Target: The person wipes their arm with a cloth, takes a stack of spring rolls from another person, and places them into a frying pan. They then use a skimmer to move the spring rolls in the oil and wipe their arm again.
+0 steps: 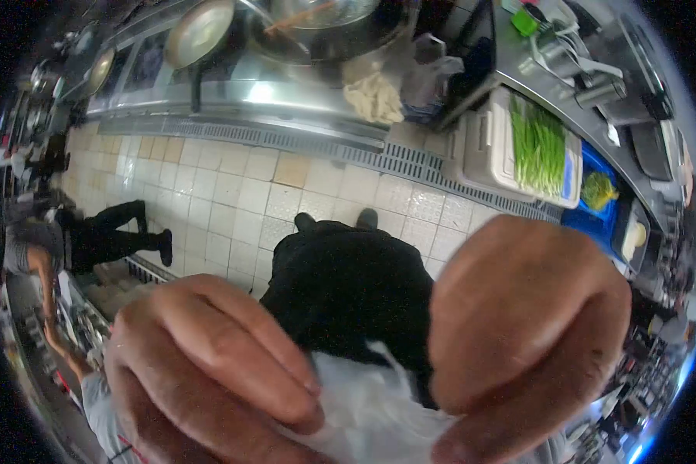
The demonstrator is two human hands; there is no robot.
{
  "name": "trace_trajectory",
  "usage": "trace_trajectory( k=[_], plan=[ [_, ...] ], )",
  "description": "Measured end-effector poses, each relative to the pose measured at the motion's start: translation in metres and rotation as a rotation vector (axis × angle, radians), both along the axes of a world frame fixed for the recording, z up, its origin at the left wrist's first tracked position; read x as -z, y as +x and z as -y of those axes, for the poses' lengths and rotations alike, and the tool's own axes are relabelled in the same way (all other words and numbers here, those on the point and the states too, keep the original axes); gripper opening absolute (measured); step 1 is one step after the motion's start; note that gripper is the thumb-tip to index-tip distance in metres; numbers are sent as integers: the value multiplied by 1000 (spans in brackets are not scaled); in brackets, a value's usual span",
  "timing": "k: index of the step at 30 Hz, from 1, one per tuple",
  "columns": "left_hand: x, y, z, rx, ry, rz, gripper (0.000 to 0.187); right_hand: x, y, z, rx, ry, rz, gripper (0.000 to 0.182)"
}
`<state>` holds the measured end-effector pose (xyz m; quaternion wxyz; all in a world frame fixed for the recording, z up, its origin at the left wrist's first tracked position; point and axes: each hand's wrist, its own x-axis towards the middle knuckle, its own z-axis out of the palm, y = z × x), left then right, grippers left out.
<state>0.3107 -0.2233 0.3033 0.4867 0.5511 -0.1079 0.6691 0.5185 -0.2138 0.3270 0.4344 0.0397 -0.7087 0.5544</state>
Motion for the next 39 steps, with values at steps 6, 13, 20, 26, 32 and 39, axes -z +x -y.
trace_trajectory(
  k=[6, 13, 20, 26, 32, 39],
  plan=[
    [-10, -20, -6, 85, -109, -98, 19, -4, -15, -6, 72, -18, 113, 7],
    [4, -20, 10, 381, -79, 245, 20, 6, -27, -6, -27, -45, -38, 14],
    [3, -19, -11, 630, -255, 216, 17, 61, -39, -8, 431, -223, -6, 13],
    [27, -19, 0, 613, -175, 402, 41, 129, -25, -9, 628, -720, 213, 16],
    [10, -38, 3, 415, -304, 323, 40, 170, -9, -8, 679, -809, 338, 19],
    [0, -33, -4, 255, -113, 110, 39, 191, -12, -15, 680, -855, 434, 21]
  ],
)
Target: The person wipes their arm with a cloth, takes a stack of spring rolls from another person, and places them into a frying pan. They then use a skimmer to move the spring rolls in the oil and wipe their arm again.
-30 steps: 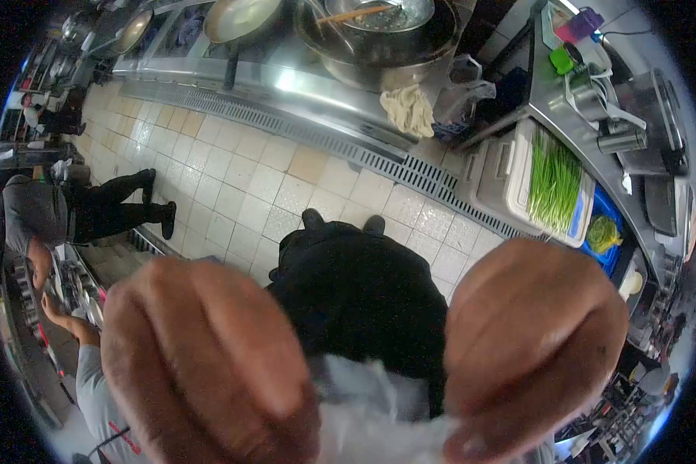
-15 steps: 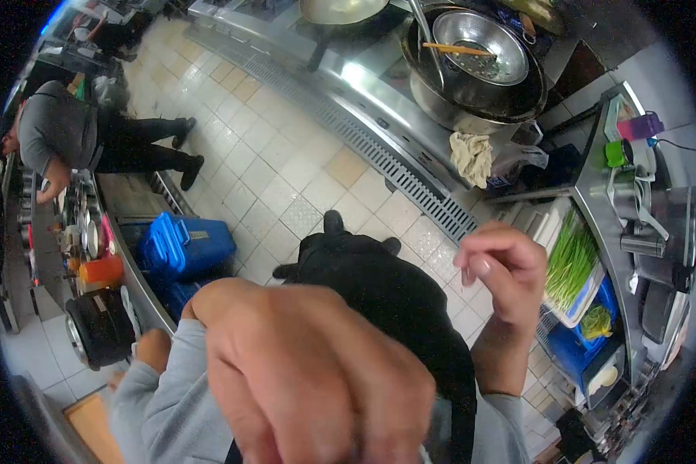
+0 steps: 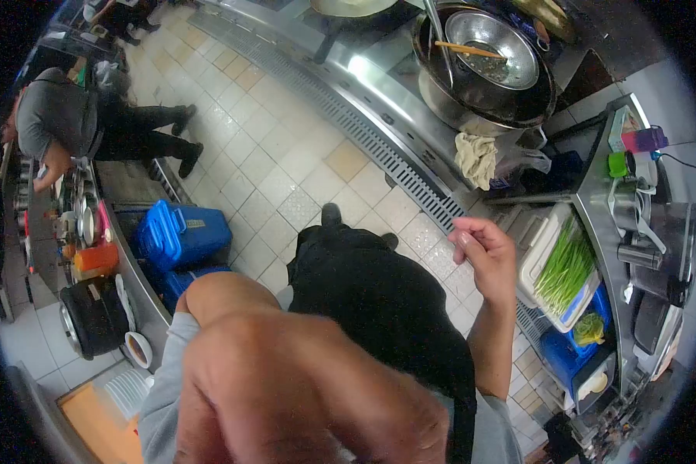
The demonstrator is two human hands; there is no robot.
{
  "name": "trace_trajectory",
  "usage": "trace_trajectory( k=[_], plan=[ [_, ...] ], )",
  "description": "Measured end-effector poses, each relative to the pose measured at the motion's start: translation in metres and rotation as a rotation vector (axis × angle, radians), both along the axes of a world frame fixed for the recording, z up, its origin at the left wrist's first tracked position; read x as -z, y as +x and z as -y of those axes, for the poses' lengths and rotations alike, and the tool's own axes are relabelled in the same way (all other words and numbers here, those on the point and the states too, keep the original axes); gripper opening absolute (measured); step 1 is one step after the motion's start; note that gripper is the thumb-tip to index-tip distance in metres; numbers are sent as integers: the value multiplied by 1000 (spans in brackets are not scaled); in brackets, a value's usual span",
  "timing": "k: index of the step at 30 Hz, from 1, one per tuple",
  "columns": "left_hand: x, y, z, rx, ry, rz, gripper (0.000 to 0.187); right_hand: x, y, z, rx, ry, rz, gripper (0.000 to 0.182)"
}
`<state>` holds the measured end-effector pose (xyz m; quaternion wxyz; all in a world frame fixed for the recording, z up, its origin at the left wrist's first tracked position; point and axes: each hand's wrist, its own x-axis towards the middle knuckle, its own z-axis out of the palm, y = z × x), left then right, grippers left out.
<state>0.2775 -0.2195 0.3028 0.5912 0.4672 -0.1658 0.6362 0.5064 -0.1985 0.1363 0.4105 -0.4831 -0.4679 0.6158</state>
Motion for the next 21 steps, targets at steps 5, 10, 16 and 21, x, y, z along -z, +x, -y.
trace_trajectory(
  k=[5, 10, 16, 21],
  plan=[
    [-2, -12, -11, 22, 75, -93, 38, 10, -7, -2, -34, -56, 11, 22],
    [-3, -33, -22, 1, 151, -178, 38, 27, -14, -4, -71, -116, 42, 22],
    [-8, -60, -21, -48, 220, -252, 37, 22, -41, -17, -146, -119, 103, 21],
    [-17, -96, -24, -98, 326, -353, 36, 18, -69, -25, -129, -111, 146, 21]
  ],
)
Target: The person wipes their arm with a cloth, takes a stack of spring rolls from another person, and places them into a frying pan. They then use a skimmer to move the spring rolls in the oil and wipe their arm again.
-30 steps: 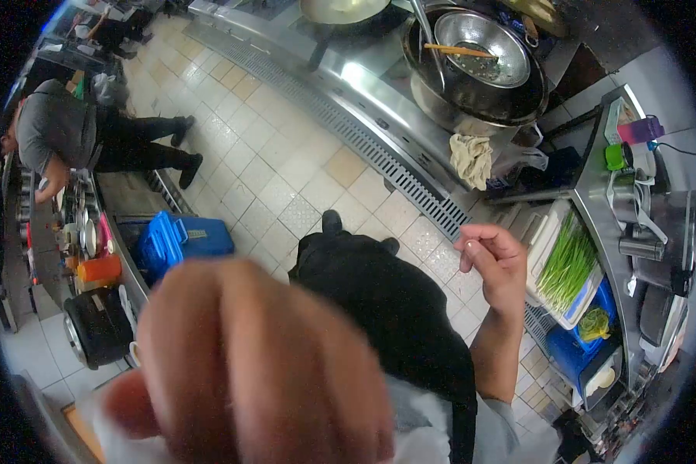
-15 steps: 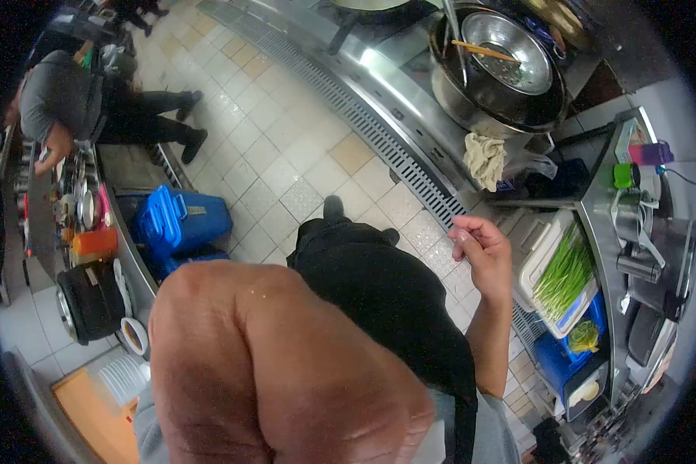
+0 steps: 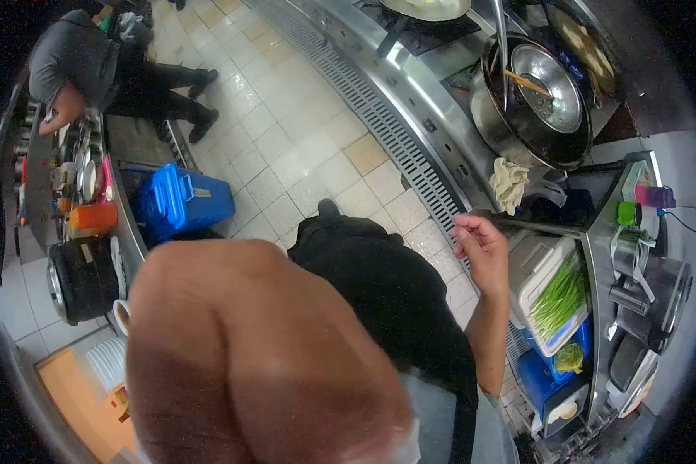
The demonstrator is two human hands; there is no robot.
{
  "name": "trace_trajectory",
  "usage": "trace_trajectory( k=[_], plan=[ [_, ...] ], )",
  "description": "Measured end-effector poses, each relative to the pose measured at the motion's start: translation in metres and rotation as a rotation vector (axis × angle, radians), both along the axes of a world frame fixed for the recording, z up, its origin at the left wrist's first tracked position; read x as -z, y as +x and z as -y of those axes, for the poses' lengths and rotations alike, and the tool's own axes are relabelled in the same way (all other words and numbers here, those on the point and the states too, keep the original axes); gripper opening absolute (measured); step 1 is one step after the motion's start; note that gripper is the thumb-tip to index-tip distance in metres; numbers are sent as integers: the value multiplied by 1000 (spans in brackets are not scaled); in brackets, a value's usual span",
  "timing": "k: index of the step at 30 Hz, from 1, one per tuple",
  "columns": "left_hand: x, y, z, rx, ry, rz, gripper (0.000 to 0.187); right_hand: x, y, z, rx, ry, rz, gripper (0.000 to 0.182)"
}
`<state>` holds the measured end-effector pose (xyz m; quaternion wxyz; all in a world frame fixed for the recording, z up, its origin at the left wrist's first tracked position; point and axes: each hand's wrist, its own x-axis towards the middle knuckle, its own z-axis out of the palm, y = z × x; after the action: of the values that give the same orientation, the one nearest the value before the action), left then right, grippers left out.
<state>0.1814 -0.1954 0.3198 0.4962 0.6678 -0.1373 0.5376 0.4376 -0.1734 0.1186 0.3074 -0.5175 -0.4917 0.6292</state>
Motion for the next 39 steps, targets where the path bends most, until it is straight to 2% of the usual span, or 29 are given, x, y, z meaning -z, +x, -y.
trace_trajectory(
  k=[11, 14, 16, 18, 19, 20, 22, 23, 24, 26, 28, 30, 32, 34, 36, 38, 39],
  plan=[
    [-26, -146, -16, -160, 331, -193, 34, 17, -91, -14, -88, 11, 108, 23],
    [-26, -160, -12, -179, 372, -159, 34, 17, -117, -17, -117, -4, 132, 23],
    [-20, -144, 6, -179, 401, -127, 34, 16, -132, -20, -123, 6, 125, 23],
    [-5, -100, 44, 274, -547, 660, 31, 15, -146, -24, -212, -7, 117, 23],
    [-16, -144, 57, 807, -1072, 300, 26, 14, -155, -27, -237, -13, 129, 23],
    [-10, -143, 56, 804, -1062, 302, 26, 12, -162, -29, -242, -5, 133, 23],
    [15, -136, 49, -201, -219, 427, 29, 8, -174, -37, -302, 1, 161, 24],
    [24, -153, 35, -91, -29, 274, 34, 5, -179, -39, -305, 9, 166, 24],
    [21, -156, 43, -92, -18, 279, 34, 2, -183, -41, -320, 18, 185, 24],
    [12, -154, 65, -29, -461, 357, 30, -5, -195, -49, -354, 48, 216, 24],
    [46, -141, 59, -16, -368, 431, 28, -6, -199, -52, -345, 76, 207, 24],
    [43, -148, 42, 8, -280, 500, 26, -13, -201, -52, -372, 103, 294, 23],
    [31, -171, 27, 84, -227, 160, 32, -2, -191, -55, -370, 111, 333, 23],
    [34, -172, 14, 148, -158, 97, 35, 0, -183, -50, -350, 107, 285, 23],
    [21, -168, 6, 55, -316, 40, 37, -3, -173, -49, -354, 70, 345, 24],
    [-11, -156, -6, -101, -309, 184, 33, 14, -157, -47, -291, 103, 273, 25],
    [-10, -149, -11, -62, -310, 181, 33, 12, -152, -44, -252, 100, 279, 25]
  ],
)
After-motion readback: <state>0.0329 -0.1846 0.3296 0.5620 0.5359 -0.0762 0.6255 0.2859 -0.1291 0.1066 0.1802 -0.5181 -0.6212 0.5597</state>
